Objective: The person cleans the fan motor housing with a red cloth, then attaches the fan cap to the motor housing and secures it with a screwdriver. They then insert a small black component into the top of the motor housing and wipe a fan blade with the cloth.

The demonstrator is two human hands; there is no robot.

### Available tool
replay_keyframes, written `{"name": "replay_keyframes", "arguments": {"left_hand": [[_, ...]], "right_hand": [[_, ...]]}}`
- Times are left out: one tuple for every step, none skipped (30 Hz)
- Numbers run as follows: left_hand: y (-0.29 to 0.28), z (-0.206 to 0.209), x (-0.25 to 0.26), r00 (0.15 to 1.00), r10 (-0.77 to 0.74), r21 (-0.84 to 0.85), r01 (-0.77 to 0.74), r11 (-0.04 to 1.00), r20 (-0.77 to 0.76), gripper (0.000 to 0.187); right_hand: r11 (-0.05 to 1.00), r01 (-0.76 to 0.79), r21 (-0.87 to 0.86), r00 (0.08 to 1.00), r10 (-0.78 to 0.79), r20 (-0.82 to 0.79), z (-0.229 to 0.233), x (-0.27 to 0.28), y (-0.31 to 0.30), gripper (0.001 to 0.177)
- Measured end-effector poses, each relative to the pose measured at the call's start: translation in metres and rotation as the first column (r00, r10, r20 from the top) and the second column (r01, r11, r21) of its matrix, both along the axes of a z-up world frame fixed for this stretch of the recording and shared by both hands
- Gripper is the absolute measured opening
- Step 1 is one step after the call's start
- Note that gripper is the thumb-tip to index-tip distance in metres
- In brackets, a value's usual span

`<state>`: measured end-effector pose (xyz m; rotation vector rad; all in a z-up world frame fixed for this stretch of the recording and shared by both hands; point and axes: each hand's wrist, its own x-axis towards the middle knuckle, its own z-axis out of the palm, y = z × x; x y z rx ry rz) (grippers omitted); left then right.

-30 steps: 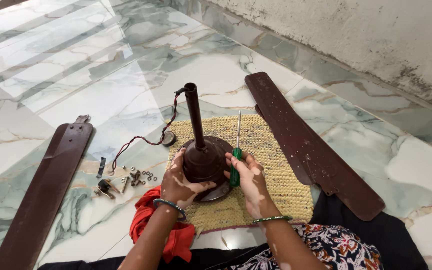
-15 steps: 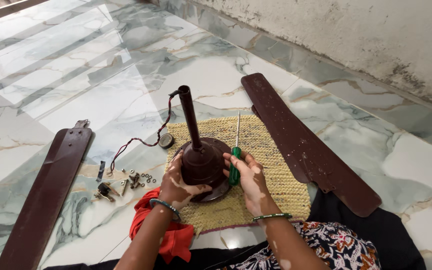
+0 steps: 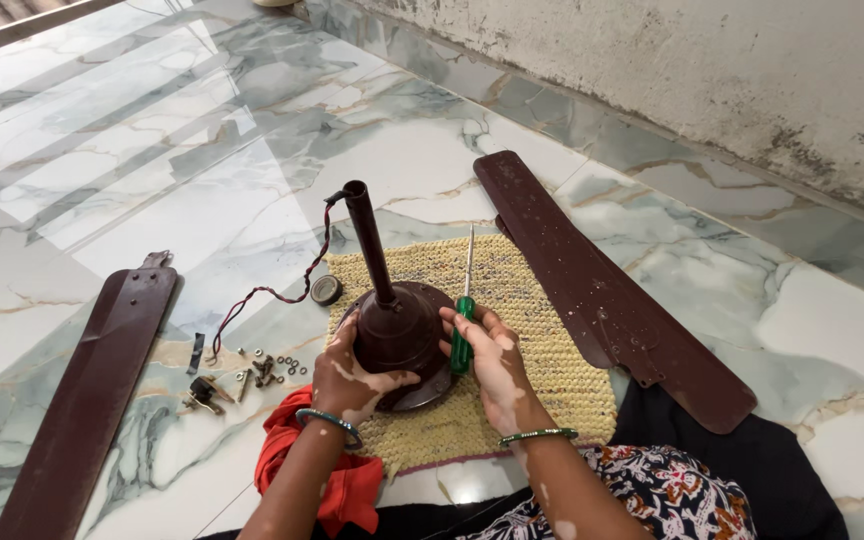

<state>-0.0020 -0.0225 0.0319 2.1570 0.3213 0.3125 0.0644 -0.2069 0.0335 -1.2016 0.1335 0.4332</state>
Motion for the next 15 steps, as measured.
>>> {"name": "replay_keyframes", "arguments": {"left_hand": [[0.000,0.001,0.000,1.000,0.009,0.001,-0.009,1.000,0.008,0.103],[-0.001,0.002,-0.001,1.000,0.010,0.007,-0.010,1.000,0.004,0.103],[-0.001,0.003,-0.001,1.000,0.011,0.014,-0.011,1.000,-0.001,0.103],[-0.001,0.003,0.000,1.000,0.011,0.019,-0.011,1.000,-0.005,0.103],[-0.002,0.003,0.000,1.000,0.017,0.017,-0.017,1.000,-0.006,0.103],[-0.003,0.004,0.000,1.000,0.022,0.014,-0.022,1.000,-0.006,0.104],[-0.003,0.004,0.001,1.000,0.027,0.011,-0.027,1.000,-0.007,0.104],[-0.003,0.004,0.001,1.000,0.018,0.012,-0.017,1.000,-0.016,0.103],[-0.002,0.005,0.001,1.000,0.008,0.012,-0.008,1.000,-0.026,0.101],[-0.002,0.005,0.001,0.999,0.000,0.012,0.001,1.000,-0.036,0.100],[-0.002,0.004,0.000,1.000,0.006,0.019,-0.005,1.000,-0.023,0.100],[-0.002,0.004,0.000,1.000,0.013,0.027,-0.013,1.000,-0.009,0.101],[-0.002,0.003,-0.001,1.000,0.020,0.036,-0.020,0.999,0.005,0.102],[-0.002,0.002,-0.002,1.000,0.027,0.030,-0.027,0.999,-0.007,0.101],[-0.002,0.000,-0.002,0.999,0.035,0.024,-0.035,0.999,-0.019,0.101]], "right_hand": [[1.000,0.001,0.004,1.000,-0.001,0.000,0.001,0.000,0.001,0.032],[1.000,0.002,0.006,1.000,-0.002,0.000,0.003,-0.001,0.001,0.032],[1.000,0.003,0.008,1.000,-0.003,-0.005,0.004,-0.001,0.000,0.032],[1.000,0.005,0.009,1.000,-0.005,-0.009,0.007,-0.002,0.000,0.032],[1.000,0.007,0.010,1.000,-0.007,-0.013,0.011,-0.003,0.000,0.032],[0.999,0.018,-0.029,0.999,-0.019,-0.030,0.015,-0.003,-0.002,0.032],[0.997,0.029,-0.068,0.998,-0.032,-0.047,0.020,-0.004,-0.003,0.032],[0.994,0.038,-0.107,0.997,-0.045,-0.062,0.025,-0.004,-0.005,0.033],[0.992,0.048,-0.115,0.998,-0.053,-0.045,0.031,-0.004,-0.007,0.033],[0.991,0.057,-0.123,0.998,-0.061,-0.028,0.037,-0.004,-0.012,0.034],[0.989,0.066,-0.131,0.998,-0.068,-0.011,0.043,-0.005,-0.018,0.035],[0.989,0.061,-0.133,0.998,-0.060,0.015,0.049,-0.005,-0.023,0.034],[0.989,0.056,-0.136,0.998,-0.051,0.040,0.055,-0.006,-0.031,0.034],[0.989,0.051,-0.140,0.997,-0.042,0.065,0.059,-0.006,-0.038,0.033],[0.989,0.056,-0.138,0.997,-0.047,0.067,0.063,-0.009,-0.044,0.033]]}}
